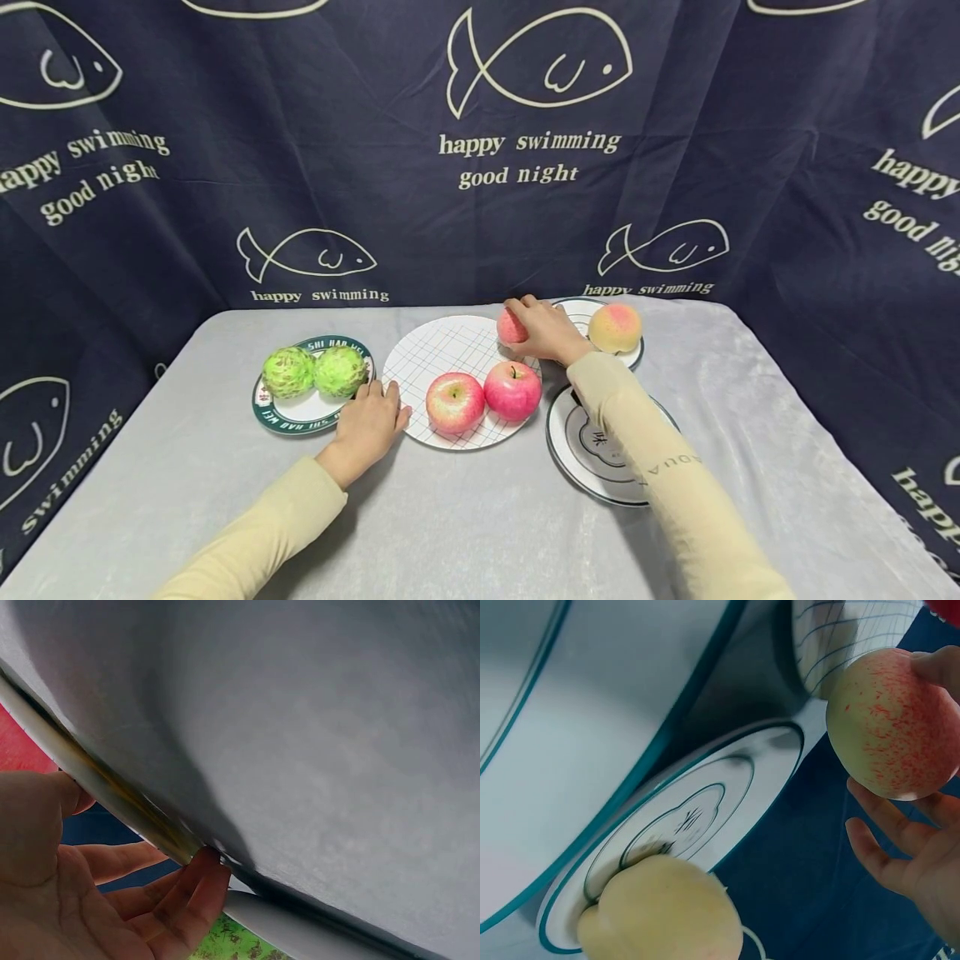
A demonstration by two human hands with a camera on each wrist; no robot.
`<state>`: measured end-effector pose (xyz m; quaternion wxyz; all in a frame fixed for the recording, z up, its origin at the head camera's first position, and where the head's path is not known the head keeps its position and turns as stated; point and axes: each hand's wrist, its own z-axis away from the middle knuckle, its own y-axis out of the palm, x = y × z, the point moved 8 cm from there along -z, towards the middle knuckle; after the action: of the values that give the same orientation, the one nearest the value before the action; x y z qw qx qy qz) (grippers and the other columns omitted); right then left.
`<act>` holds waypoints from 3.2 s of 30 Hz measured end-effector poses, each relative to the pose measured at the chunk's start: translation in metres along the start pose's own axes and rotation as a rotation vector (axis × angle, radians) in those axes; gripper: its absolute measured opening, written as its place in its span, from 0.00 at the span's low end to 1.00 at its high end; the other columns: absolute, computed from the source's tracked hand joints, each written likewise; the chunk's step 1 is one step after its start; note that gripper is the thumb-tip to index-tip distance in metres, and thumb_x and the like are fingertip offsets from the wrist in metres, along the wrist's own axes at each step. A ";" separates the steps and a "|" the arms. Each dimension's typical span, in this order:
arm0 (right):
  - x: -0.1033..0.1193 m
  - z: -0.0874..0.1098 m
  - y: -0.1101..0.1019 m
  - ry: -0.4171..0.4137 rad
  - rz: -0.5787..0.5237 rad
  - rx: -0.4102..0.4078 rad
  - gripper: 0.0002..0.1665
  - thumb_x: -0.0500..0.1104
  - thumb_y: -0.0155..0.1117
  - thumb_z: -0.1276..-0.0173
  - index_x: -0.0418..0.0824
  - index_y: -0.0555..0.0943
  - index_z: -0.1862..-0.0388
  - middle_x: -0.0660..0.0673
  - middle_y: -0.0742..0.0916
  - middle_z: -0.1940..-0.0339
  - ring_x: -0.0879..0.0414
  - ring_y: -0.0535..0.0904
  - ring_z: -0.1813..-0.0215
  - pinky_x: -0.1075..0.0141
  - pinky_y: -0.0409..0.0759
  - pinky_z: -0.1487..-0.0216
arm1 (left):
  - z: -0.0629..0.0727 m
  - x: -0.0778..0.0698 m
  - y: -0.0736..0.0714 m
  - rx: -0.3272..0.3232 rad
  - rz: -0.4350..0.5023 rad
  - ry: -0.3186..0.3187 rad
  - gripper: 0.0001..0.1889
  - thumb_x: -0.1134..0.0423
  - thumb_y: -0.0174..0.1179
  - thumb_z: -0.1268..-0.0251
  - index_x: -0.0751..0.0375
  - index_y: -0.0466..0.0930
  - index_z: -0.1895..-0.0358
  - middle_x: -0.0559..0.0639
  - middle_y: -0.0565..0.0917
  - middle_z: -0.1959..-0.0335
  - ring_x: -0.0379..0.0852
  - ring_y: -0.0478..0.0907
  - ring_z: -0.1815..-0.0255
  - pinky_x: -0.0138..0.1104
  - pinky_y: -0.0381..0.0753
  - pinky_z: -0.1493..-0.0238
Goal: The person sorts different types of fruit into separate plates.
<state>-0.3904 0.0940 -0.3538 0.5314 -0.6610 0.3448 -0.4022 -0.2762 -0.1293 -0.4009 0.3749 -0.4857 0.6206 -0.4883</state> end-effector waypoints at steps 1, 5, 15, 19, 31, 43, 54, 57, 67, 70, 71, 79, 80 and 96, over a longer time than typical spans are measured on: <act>-0.003 0.001 0.000 0.005 -0.001 -0.002 0.42 0.57 0.68 0.50 0.44 0.67 0.38 0.41 0.76 0.50 0.43 0.74 0.50 0.46 0.68 0.49 | 0.000 0.000 0.000 -0.003 0.001 0.000 0.24 0.51 0.50 0.37 0.71 0.73 0.50 0.65 0.75 0.61 0.58 0.73 0.59 0.46 0.77 0.69; -0.013 0.004 -0.002 0.014 -0.014 -0.017 0.43 0.58 0.69 0.51 0.44 0.67 0.38 0.41 0.76 0.50 0.43 0.74 0.50 0.44 0.68 0.49 | -0.002 0.001 0.003 0.041 -0.002 -0.014 0.25 0.52 0.53 0.38 0.70 0.73 0.47 0.65 0.76 0.59 0.59 0.73 0.57 0.46 0.78 0.66; -0.035 0.012 -0.009 0.030 -0.012 -0.049 0.42 0.52 0.71 0.53 0.42 0.67 0.39 0.39 0.76 0.50 0.41 0.74 0.50 0.44 0.68 0.50 | -0.002 0.000 0.004 0.050 -0.011 -0.015 0.25 0.51 0.54 0.39 0.70 0.73 0.47 0.65 0.76 0.59 0.58 0.73 0.57 0.46 0.78 0.68; -0.043 0.016 -0.009 0.041 0.003 -0.044 0.41 0.51 0.69 0.51 0.42 0.67 0.38 0.39 0.75 0.48 0.40 0.73 0.49 0.43 0.67 0.49 | -0.003 0.000 0.003 0.047 -0.010 -0.014 0.25 0.51 0.54 0.39 0.70 0.73 0.47 0.65 0.76 0.59 0.58 0.73 0.57 0.46 0.78 0.67; -0.061 0.022 -0.007 0.053 0.035 -0.035 0.43 0.52 0.70 0.53 0.41 0.66 0.38 0.37 0.75 0.49 0.38 0.74 0.50 0.44 0.67 0.49 | -0.002 0.001 0.002 0.034 -0.009 -0.017 0.25 0.52 0.55 0.39 0.71 0.73 0.48 0.65 0.76 0.60 0.58 0.73 0.58 0.46 0.78 0.67; -0.063 0.024 -0.002 0.068 0.087 0.012 0.44 0.51 0.70 0.54 0.43 0.66 0.38 0.37 0.74 0.46 0.37 0.72 0.50 0.45 0.64 0.49 | -0.002 0.001 0.005 0.056 -0.021 -0.024 0.24 0.52 0.53 0.38 0.69 0.73 0.47 0.64 0.75 0.59 0.57 0.73 0.57 0.45 0.78 0.68; -0.067 0.025 -0.001 0.089 0.099 0.032 0.46 0.51 0.71 0.56 0.39 0.64 0.37 0.34 0.74 0.45 0.35 0.73 0.48 0.41 0.62 0.46 | 0.001 -0.001 -0.003 0.021 -0.020 -0.002 0.23 0.53 0.53 0.38 0.71 0.73 0.50 0.64 0.75 0.61 0.57 0.73 0.59 0.45 0.78 0.70; -0.068 0.025 -0.001 0.092 0.120 0.031 0.46 0.52 0.71 0.55 0.38 0.64 0.38 0.33 0.75 0.46 0.35 0.74 0.49 0.42 0.62 0.46 | 0.000 0.000 0.000 0.041 -0.016 -0.013 0.24 0.52 0.54 0.38 0.71 0.73 0.48 0.64 0.76 0.60 0.57 0.73 0.58 0.46 0.78 0.69; -0.068 0.026 -0.003 0.082 0.139 0.015 0.44 0.53 0.70 0.54 0.36 0.65 0.40 0.32 0.77 0.49 0.34 0.75 0.50 0.44 0.63 0.48 | -0.001 0.000 0.000 0.047 -0.015 -0.018 0.24 0.52 0.54 0.38 0.70 0.73 0.49 0.63 0.75 0.62 0.57 0.73 0.59 0.46 0.78 0.71; -0.069 0.025 -0.004 0.084 0.122 0.010 0.44 0.54 0.69 0.53 0.35 0.65 0.40 0.31 0.76 0.48 0.34 0.75 0.49 0.43 0.62 0.46 | -0.002 0.001 0.000 0.045 -0.010 -0.018 0.24 0.52 0.54 0.38 0.70 0.73 0.49 0.64 0.75 0.62 0.57 0.73 0.59 0.46 0.77 0.71; -0.069 0.025 -0.004 0.087 0.116 0.010 0.45 0.54 0.69 0.53 0.35 0.65 0.40 0.31 0.76 0.48 0.34 0.75 0.49 0.43 0.62 0.46 | -0.002 0.001 0.001 0.047 -0.009 -0.019 0.24 0.52 0.54 0.38 0.70 0.73 0.49 0.64 0.75 0.62 0.57 0.73 0.59 0.46 0.77 0.71; -0.072 0.024 -0.002 0.119 0.097 0.024 0.46 0.56 0.69 0.52 0.35 0.64 0.38 0.30 0.75 0.46 0.34 0.73 0.47 0.41 0.59 0.43 | -0.003 0.001 0.002 0.061 -0.013 -0.022 0.25 0.51 0.53 0.38 0.70 0.72 0.47 0.64 0.75 0.60 0.58 0.73 0.57 0.46 0.78 0.68; -0.072 0.023 -0.002 0.124 0.094 0.028 0.47 0.56 0.68 0.52 0.35 0.63 0.37 0.30 0.75 0.45 0.34 0.73 0.46 0.41 0.58 0.42 | -0.003 0.001 0.003 0.060 -0.013 -0.022 0.25 0.51 0.54 0.38 0.70 0.72 0.47 0.64 0.75 0.60 0.58 0.73 0.57 0.46 0.78 0.69; -0.070 0.023 -0.003 0.105 0.095 0.017 0.46 0.54 0.70 0.52 0.36 0.64 0.38 0.31 0.73 0.41 0.32 0.71 0.44 0.39 0.60 0.43 | -0.003 0.002 0.004 0.044 -0.018 -0.014 0.25 0.51 0.54 0.38 0.70 0.73 0.47 0.64 0.76 0.60 0.58 0.73 0.58 0.45 0.77 0.70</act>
<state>-0.4000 0.1663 -0.3648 0.5367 -0.6172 0.3999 -0.4135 -0.2799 -0.1303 -0.4040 0.3852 -0.4863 0.6028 -0.5017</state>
